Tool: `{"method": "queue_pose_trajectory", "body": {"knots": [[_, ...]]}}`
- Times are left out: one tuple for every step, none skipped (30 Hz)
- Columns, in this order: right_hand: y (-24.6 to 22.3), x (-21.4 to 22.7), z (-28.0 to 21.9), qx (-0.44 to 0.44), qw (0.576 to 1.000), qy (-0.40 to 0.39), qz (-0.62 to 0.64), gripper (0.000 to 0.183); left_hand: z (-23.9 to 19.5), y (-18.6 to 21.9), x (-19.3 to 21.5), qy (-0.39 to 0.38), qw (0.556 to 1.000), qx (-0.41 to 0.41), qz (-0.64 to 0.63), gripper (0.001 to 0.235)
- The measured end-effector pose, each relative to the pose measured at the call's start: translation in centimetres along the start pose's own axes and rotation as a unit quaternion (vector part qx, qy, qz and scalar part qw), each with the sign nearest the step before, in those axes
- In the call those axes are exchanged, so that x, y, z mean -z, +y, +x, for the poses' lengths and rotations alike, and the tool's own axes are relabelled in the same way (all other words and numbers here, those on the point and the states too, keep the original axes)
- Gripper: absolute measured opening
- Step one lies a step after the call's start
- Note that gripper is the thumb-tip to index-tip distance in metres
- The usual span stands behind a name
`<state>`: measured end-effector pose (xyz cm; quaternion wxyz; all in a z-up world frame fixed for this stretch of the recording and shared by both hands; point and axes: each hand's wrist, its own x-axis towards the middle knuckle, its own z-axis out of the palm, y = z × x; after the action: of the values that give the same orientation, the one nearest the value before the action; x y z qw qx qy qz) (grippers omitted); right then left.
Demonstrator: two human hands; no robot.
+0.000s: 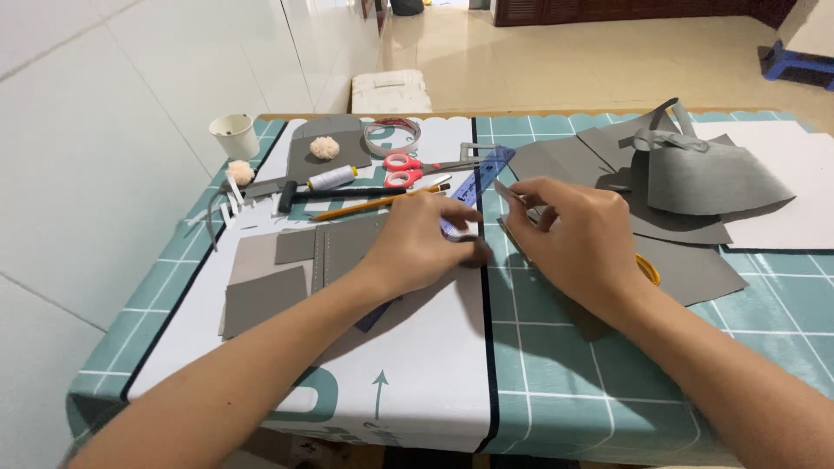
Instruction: Cutting out circular patterns from grey material and assembling them into a project on a cutting mat.
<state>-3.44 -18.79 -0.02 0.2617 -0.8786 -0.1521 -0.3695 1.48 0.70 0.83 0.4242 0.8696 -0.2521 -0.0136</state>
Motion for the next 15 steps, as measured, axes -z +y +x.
{"method": "queue_pose_trajectory", "body": {"knots": [[0.2,0.2,0.1,0.012,1.0,0.009,-0.025,0.012,0.1,0.4,0.3,0.02,1.0,-0.01,0.004,0.043],[0.5,0.4,0.3,0.024,0.998,0.018,-0.051,0.011,0.3,0.8,0.6,0.039,0.999,-0.02,0.007,0.043],[0.8,0.6,0.6,0.024,0.998,0.019,-0.051,0.011,1.1,1.1,1.2,0.04,0.999,-0.021,0.007,0.043],[1.0,0.7,0.9,0.007,0.994,-0.057,-0.092,0.015,1.8,1.3,1.7,0.053,0.998,-0.027,0.019,0.04],[1.2,0.8,1.3,-0.011,0.982,-0.133,-0.131,0.02,2.6,1.4,2.4,0.067,0.997,-0.032,0.032,0.036],[-0.1,1.8,2.3,-0.011,0.982,-0.132,-0.132,0.02,3.8,1.0,2.7,0.067,0.997,-0.033,0.032,0.036],[-1.3,2.8,3.5,-0.115,0.952,-0.271,-0.089,0.033,5.2,0.6,3.0,0.031,0.997,-0.018,0.065,0.038],[-2.6,3.7,4.7,-0.216,0.89,-0.4,-0.044,0.047,6.6,0.1,3.4,-0.005,0.995,-0.002,0.097,0.041],[-2.7,4.5,5.6,-0.214,0.889,-0.402,-0.044,0.047,7.5,0.4,3.5,-0.003,0.995,0.0,0.096,0.041],[-2.8,5.2,6.5,-0.207,0.87,-0.444,-0.05,0.055,8.5,0.6,3.6,-0.009,0.994,0.003,0.11,0.041],[-2.9,5.9,7.8,-0.2,0.851,-0.482,-0.055,0.063,9.9,1.0,3.9,-0.015,0.992,0.003,0.125,0.041],[-2.3,5.8,8.8,-0.197,0.853,-0.481,-0.056,0.063,11.4,0.4,3.6,-0.011,0.992,0.002,0.126,0.041],[-1.8,5.6,9.6,-0.172,0.883,-0.436,-0.032,0.057,12.7,-0.4,3.1,-0.011,0.992,0.017,0.122,0.037],[-1.3,5.5,10.3,-0.146,0.909,-0.39,-0.008,0.051,14.1,-1.2,2.5,-0.01,0.993,0.032,0.117,0.033],[1.1,3.5,10.6,-0.144,0.909,-0.391,-0.011,0.051,15.2,-1.8,2.1,-0.008,0.993,0.032,0.115,0.033]]}}
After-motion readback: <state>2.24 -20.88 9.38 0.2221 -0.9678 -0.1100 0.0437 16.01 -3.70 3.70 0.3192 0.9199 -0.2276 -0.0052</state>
